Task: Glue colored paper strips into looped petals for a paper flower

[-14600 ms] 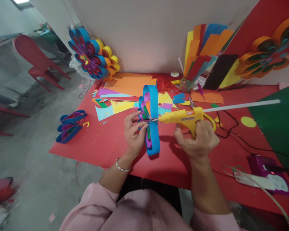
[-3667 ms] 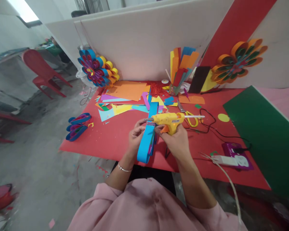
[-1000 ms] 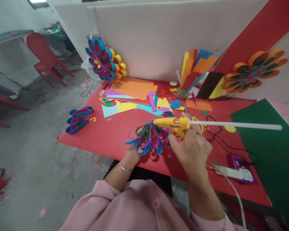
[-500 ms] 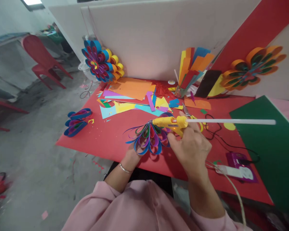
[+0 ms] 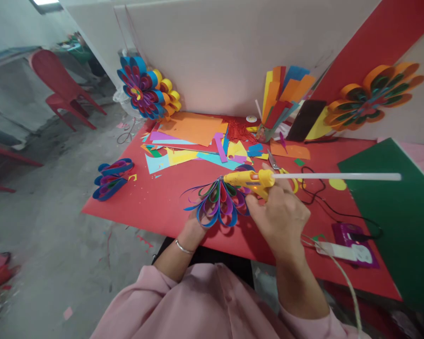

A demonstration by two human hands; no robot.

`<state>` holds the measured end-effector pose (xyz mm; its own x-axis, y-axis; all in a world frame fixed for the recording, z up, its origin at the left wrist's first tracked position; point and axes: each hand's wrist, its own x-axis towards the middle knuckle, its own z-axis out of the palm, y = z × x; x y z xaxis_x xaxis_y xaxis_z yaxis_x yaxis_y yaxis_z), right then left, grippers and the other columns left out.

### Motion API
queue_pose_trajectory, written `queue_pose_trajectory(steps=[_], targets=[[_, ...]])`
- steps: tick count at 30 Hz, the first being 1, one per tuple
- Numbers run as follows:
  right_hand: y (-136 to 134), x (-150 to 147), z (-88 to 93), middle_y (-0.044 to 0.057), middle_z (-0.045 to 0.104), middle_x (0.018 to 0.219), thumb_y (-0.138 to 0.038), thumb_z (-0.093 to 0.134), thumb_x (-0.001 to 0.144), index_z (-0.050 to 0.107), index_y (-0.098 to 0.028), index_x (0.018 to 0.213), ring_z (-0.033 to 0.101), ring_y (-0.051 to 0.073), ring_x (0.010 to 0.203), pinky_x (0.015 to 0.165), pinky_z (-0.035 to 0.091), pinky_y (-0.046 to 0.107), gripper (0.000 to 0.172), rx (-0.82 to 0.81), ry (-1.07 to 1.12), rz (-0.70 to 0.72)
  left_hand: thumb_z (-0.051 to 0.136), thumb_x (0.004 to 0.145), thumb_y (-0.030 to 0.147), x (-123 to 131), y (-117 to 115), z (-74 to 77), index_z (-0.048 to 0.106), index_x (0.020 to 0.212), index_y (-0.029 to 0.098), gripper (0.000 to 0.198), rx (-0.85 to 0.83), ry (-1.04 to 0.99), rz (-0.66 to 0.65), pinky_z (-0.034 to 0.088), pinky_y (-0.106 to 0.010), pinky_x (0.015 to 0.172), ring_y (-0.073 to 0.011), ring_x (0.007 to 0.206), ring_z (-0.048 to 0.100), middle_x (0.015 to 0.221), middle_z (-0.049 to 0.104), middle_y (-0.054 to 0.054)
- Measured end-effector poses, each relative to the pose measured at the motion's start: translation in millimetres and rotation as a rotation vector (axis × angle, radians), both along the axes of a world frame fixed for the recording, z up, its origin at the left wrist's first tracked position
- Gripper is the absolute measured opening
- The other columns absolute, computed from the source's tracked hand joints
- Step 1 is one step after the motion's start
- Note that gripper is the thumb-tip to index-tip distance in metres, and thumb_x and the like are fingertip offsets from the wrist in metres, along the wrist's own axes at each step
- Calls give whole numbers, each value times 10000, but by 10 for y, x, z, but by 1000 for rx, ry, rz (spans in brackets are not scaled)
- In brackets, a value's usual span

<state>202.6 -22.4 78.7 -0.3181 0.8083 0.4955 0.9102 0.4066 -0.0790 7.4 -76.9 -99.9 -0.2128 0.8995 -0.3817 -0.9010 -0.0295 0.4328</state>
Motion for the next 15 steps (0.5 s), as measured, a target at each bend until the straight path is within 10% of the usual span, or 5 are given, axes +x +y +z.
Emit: queue_pose_trajectory(steps=[15], targets=[[7,-6,26,84,676,791,-367,580,947,656,-145,870,596,174,679,583,240,309,247,-7,-30,-24,439,1036,237,45,-11,157,787,1031,250,348,44,-115,-35,510,-422,1190,-232,1030,782,1048,839,-37]])
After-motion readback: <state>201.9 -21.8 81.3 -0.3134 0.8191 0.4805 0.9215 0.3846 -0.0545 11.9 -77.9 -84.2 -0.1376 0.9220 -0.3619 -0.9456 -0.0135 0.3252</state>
